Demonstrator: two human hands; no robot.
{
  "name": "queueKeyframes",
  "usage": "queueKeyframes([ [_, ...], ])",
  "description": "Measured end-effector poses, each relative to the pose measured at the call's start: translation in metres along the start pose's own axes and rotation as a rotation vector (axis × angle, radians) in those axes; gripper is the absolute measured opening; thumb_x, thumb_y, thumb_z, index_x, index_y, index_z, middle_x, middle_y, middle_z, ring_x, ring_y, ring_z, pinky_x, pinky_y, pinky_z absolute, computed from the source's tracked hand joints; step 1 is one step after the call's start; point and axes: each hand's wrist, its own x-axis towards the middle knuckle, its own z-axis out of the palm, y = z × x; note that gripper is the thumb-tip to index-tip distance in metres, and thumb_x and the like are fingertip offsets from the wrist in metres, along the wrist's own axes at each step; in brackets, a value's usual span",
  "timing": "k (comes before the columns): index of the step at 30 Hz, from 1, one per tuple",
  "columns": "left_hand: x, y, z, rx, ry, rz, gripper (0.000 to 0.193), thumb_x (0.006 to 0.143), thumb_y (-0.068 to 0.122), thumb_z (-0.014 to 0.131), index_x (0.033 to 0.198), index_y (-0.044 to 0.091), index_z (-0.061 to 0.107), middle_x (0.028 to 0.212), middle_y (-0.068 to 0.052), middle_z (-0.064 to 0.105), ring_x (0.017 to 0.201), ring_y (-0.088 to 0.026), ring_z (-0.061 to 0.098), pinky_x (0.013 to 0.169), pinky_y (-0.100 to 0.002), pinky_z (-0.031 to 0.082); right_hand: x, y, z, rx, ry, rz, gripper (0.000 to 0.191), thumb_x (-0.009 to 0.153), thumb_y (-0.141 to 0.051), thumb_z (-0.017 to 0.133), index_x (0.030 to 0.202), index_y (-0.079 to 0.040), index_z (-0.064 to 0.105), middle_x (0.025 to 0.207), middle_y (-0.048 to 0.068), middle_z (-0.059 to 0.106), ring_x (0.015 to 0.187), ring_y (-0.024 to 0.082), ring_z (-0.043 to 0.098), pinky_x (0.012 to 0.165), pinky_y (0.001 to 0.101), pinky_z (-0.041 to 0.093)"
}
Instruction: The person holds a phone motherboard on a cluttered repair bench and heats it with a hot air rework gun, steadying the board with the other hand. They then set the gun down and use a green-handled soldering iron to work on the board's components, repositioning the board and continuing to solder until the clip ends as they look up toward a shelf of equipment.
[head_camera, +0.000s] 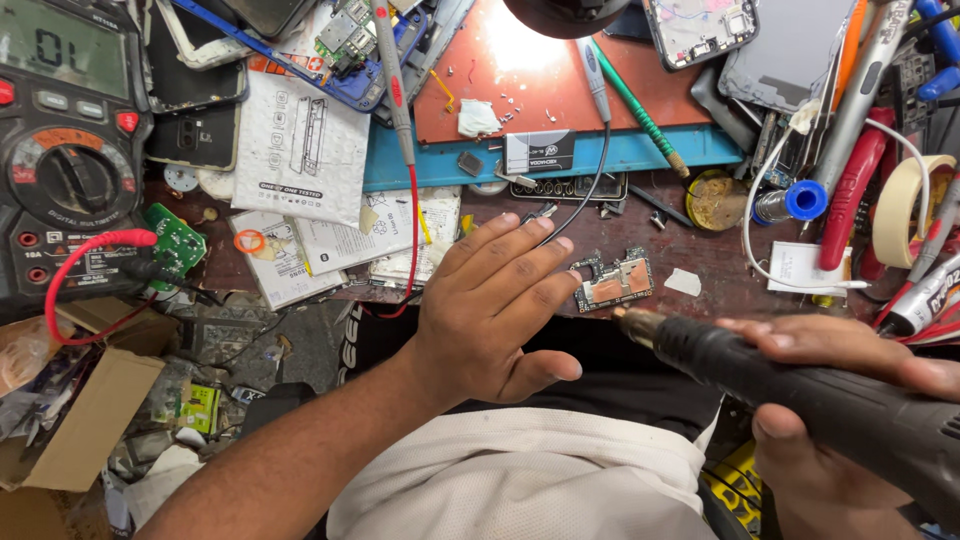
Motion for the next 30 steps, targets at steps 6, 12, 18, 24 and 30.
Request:
queueKeyframes([
  [6,0.001,0.0,0.001,-0.003,-0.001,0.004,0.07,0.109,0.062,0.036,0.113,0.002,0.072,0.122,-0.017,0.071,0.127,-0.035,0.066,0.118,-0.05,0.047,-0.001,-0.006,0.001,0.039,-0.029,0.001,0.063,0.11,-0.02,0.074,0.154,-0.028,0.029,0.122,0.012,0.06,0.107,0.025,0.067,0.105,0.0498,0.056],
  [12,0.0,0.0,0.001,-0.001,-0.002,0.001,0.069,0.108,0.062,0.036,0.113,0.002,0.072,0.122,-0.017,0.071,0.127,-0.035,0.066,0.118,-0.05,0.047,0.011,-0.004,0.011,0.001,0.003,-0.048,0.064,0.108,-0.026,0.071,0.153,-0.028,0.026,0.122,0.012,0.059,0.106,0.025,0.067,0.102,0.0504,0.057],
  [18,0.0,0.0,0.0,0.004,-0.007,0.003,0.07,0.109,0.062,0.036,0.113,0.002,0.072,0.123,-0.017,0.071,0.127,-0.035,0.066,0.118,-0.051,0.047,0.013,-0.009,0.012,-0.044,-0.028,-0.057,0.06,0.111,-0.026,0.069,0.154,-0.031,0.027,0.125,0.01,0.058,0.109,0.025,0.066,0.103,0.0491,0.057],
  [24,0.0,0.0,-0.001,0.005,-0.014,0.002,0.069,0.109,0.061,0.034,0.114,0.003,0.071,0.123,-0.017,0.071,0.127,-0.035,0.066,0.118,-0.051,0.046,0.004,-0.018,0.007,0.047,-0.039,0.062,0.061,0.111,-0.019,0.07,0.156,-0.033,0.031,0.126,0.01,0.057,0.113,0.024,0.064,0.11,0.051,0.054],
  [30,0.001,0.0,0.0,0.009,-0.006,0.011,0.07,0.109,0.061,0.033,0.113,0.002,0.071,0.122,-0.018,0.071,0.126,-0.036,0.067,0.117,-0.051,0.046,0.01,-0.02,0.009,0.097,-0.073,0.051,0.057,0.109,-0.018,0.07,0.151,-0.032,0.033,0.124,0.009,0.058,0.113,0.025,0.065,0.109,0.0525,0.053],
])
